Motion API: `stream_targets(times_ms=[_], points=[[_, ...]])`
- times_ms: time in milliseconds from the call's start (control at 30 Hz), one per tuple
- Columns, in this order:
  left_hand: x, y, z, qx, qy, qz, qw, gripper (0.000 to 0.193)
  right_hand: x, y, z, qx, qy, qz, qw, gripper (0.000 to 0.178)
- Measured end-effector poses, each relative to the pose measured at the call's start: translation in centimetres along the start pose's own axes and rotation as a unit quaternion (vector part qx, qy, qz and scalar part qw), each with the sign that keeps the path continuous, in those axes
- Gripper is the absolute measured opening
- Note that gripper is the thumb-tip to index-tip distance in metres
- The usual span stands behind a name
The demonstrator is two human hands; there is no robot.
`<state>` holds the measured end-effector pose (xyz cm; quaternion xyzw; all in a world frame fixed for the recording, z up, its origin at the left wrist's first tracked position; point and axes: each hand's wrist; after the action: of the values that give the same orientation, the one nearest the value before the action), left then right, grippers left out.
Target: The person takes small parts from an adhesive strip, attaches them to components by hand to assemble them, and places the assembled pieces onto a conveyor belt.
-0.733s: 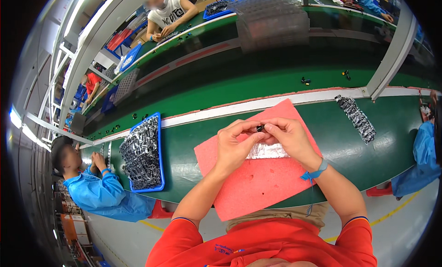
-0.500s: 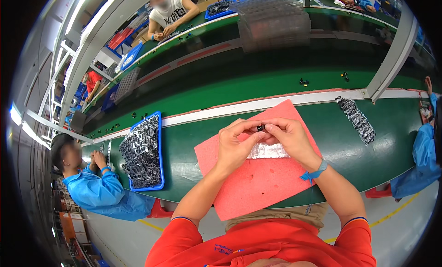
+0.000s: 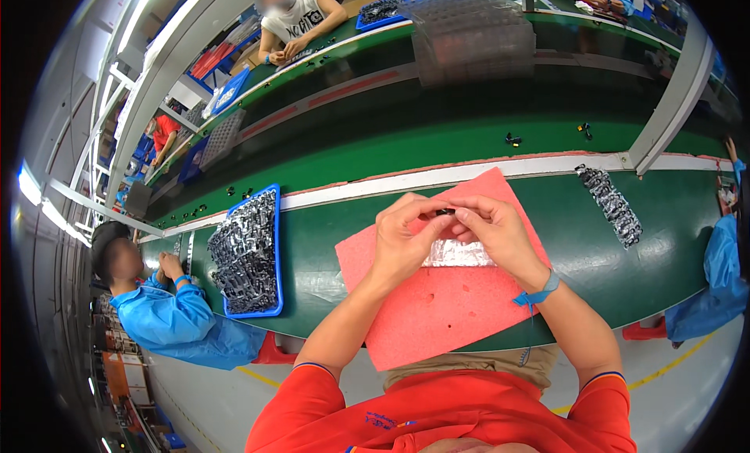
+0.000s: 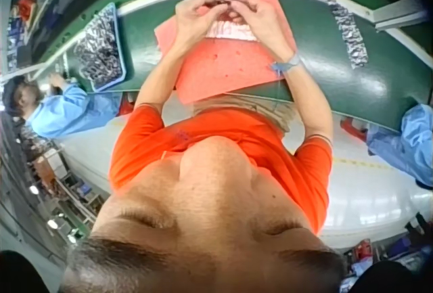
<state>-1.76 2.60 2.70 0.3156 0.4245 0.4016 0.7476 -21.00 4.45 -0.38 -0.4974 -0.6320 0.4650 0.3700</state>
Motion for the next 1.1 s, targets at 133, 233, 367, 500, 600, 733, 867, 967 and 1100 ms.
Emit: stream_targets(times_ms=[133, 233, 367, 500, 600, 733, 867, 967, 1100], points=[[-2.9, -2.6, 2.0, -0.091, 0.091, -0.009, 0.992, 0.016, 0.5, -0.2, -0.3, 0.022, 0.031, 0.02, 0.999, 0.027], [-6.6, -6.3, 4.0, -0.213, 0.113, -0.089, 0.966, 0.013, 0.9, -0.4, -0.7, 0.12, 0.045, 0.033, 0.991, 0.026], [-9.0, -11.0, 5.4, -0.382, 0.063, -0.121, 0.914, 0.009, 1.2, -0.8, -1.5, 0.267, 0.058, 0.153, 0.95, 0.019], [-8.3, -13.2, 5.3, -0.365, 0.017, -0.114, 0.924, 0.011, 1.2, -0.2, -1.3, 0.374, 0.023, 0.217, 0.902, 0.012], [-6.5, -9.6, 5.6, -0.327, 0.06, -0.082, 0.94, 0.014, 1.4, 0.0, -1.6, 0.424, 0.01, 0.275, 0.863, 0.012], [-1.7, -5.1, 7.4, -0.105, -0.028, 0.125, 0.986, 0.01, 1.6, -0.1, -2.1, 0.445, -0.008, 0.288, 0.848, 0.014], [1.7, -4.5, 8.6, 0.134, -0.175, 0.241, 0.945, 0.01, 0.6, -0.1, -4.5, 0.457, -0.047, 0.296, 0.838, 0.016], [2.3, -4.9, 8.5, 0.162, -0.213, 0.25, 0.93, 0.01, -0.2, 0.9, -5.8, 0.483, -0.077, 0.279, 0.827, 0.016], [2.5, -5.9, 8.1, 0.128, -0.216, 0.248, 0.936, 0.01, -0.8, 2.4, -6.3, 0.52, -0.09, 0.263, 0.808, 0.015]])
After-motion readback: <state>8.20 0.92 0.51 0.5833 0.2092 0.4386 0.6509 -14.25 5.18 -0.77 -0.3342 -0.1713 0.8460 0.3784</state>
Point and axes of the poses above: each hand's wrist, its own x-axis away from the middle knuckle, its own z-axis out of the back of the hand, y = z × x, and after that the axes turned 3 degrees about -y, right-handed
